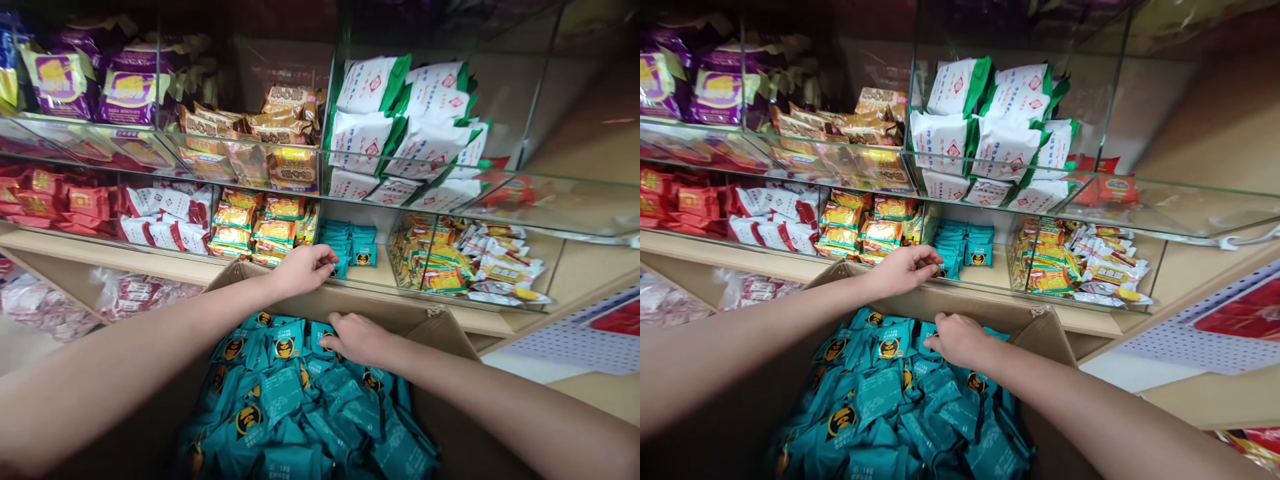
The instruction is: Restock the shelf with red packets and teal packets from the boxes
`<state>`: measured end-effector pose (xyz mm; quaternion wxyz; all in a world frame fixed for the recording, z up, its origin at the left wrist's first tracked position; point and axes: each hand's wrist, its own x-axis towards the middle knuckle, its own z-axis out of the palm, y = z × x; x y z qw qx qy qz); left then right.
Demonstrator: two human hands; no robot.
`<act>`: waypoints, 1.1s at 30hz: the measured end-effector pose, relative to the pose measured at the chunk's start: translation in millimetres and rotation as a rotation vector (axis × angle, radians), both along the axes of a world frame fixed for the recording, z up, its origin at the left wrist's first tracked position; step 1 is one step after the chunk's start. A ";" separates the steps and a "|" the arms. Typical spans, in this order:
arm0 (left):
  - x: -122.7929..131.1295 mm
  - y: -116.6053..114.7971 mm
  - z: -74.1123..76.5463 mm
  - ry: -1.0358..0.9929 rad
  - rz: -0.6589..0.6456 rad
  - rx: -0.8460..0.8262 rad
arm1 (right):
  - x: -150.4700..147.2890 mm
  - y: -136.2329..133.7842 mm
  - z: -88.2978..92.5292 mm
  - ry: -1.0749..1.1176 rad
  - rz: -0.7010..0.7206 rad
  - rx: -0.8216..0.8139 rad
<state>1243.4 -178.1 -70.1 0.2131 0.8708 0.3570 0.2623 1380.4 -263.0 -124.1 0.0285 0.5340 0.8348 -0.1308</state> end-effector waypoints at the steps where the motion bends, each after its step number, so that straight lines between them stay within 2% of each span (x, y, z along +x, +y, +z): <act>1: -0.2 -0.1 -0.1 0.000 -0.007 -0.005 | -3.9 1.1 -9.8 -0.018 -0.036 -0.044; 4: -1.1 -0.9 -0.2 0.004 -0.023 -0.021 | -9.1 3.5 -27.2 -0.064 -0.022 -0.053; 8: -1.9 -2.6 0.2 0.022 -0.021 -0.032 | -9.1 -2.5 -32.1 -0.106 0.101 0.075; 12: -1.6 -3.4 1.5 -0.007 -0.034 -0.073 | -8.8 -4.6 -24.7 -0.069 0.104 0.097; 15: -1.5 -4.4 5.0 -0.076 -0.041 -0.120 | -1.9 -1.1 -4.4 0.005 0.026 0.141; 17: -1.6 -7.0 9.4 -0.173 -0.059 -0.206 | 8.2 1.6 14.1 0.235 -0.060 0.127; 20: -1.1 -15.0 17.0 -0.323 -0.096 -0.415 | 25.3 4.2 37.5 0.825 -0.199 -0.003; 22: 0.5 -21.8 19.7 -0.360 -0.119 -0.548 | 32.5 5.0 44.9 1.139 -0.258 -0.073; 24: 3.6 -27.5 18.7 -0.364 -0.161 -0.645 | 35.1 5.6 46.1 1.284 -0.282 -0.073; 26: 7.4 -31.1 15.2 -0.380 -0.193 -0.706 | 35.1 6.5 44.4 1.271 -0.330 -0.001; 30: 14.5 -33.1 8.5 -0.450 -0.150 -0.779 | 36.5 9.6 42.9 0.997 -0.491 0.290; 33: 18.0 -33.1 6.8 -0.500 -0.115 -0.821 | 39.3 12.4 43.6 0.854 -0.533 0.483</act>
